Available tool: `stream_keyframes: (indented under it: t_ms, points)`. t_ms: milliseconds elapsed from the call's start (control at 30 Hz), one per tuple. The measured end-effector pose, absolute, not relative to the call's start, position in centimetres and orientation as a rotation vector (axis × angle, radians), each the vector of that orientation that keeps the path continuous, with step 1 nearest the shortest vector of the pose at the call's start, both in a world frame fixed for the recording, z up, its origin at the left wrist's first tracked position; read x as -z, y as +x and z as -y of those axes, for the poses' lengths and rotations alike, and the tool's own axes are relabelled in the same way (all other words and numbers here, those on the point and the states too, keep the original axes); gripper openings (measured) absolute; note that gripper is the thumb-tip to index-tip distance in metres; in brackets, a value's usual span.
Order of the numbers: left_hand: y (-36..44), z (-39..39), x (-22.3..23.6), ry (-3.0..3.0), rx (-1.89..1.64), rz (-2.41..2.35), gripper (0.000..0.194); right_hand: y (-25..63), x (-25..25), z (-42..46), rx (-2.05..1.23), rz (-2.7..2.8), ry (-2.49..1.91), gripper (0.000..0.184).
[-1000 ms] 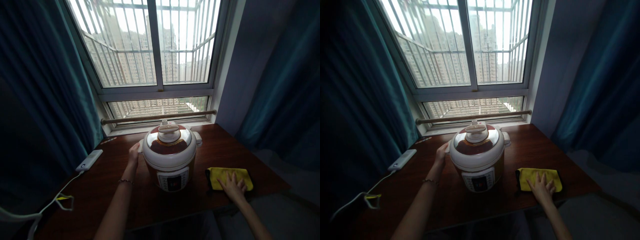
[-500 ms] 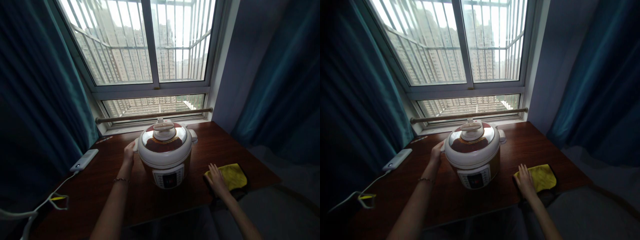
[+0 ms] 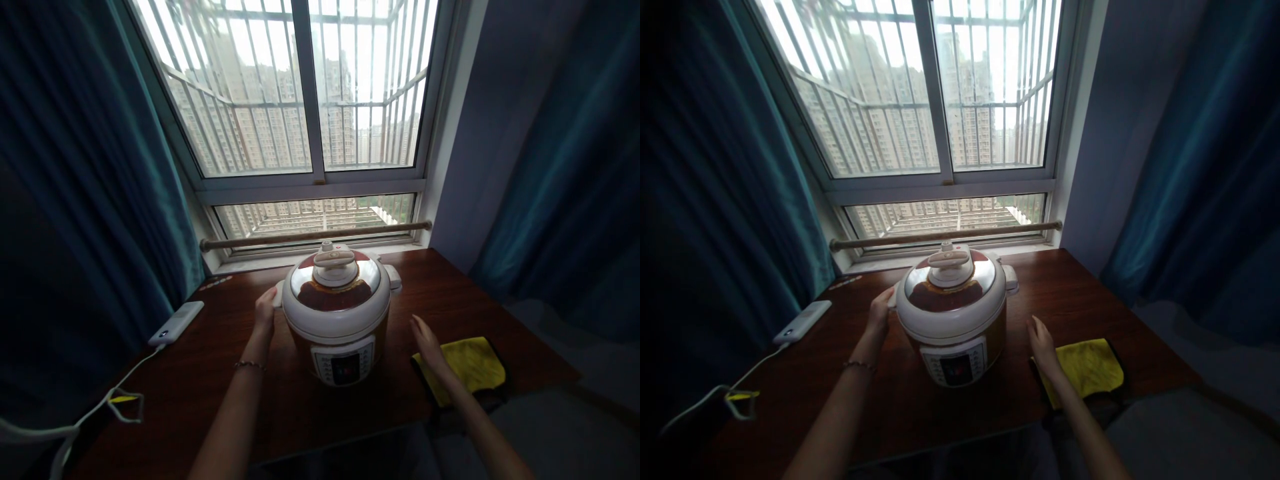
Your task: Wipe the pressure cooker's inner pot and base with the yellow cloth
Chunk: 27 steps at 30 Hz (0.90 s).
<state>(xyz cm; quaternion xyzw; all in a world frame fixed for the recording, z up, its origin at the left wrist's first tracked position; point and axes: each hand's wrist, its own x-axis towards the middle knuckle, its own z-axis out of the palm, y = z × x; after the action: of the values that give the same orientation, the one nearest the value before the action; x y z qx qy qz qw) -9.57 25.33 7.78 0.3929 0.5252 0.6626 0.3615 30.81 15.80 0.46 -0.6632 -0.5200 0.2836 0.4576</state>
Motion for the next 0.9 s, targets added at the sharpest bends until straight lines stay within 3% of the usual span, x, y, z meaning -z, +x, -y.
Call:
stream_keyframes:
  t_ms: [133,267,467,567,733,900]
  points:
    - [-9.5,-25.3,-7.9,1.011,-1.702,-1.38,0.042,29.6,-7.3,-21.7,-0.788,1.253,-1.593,0.069]
    - [-9.4,-25.3,-8.2,0.993,-1.711,-1.422,0.041,27.7,-11.1,-25.7,-0.706,1.314,-1.655,0.065]
    - [-8.6,-24.5,-9.3,1.036,-1.695,-1.412,0.039,26.9,-11.8,-27.9,-0.51,1.396,-1.772,0.049]
    - [-7.1,-23.7,-9.5,1.038,-1.73,-1.445,0.033,27.7,-12.1,-30.0,-0.511,1.446,-1.799,0.048]
    - [-2.6,-22.1,-8.8,0.975,-1.826,-1.545,0.026,29.4,-13.2,-35.5,-0.59,1.581,-1.778,0.03]
    - [2.1,-21.3,-7.4,0.886,-1.909,-1.579,0.03,30.3,-14.3,-39.5,-0.634,1.733,-1.689,0.033]
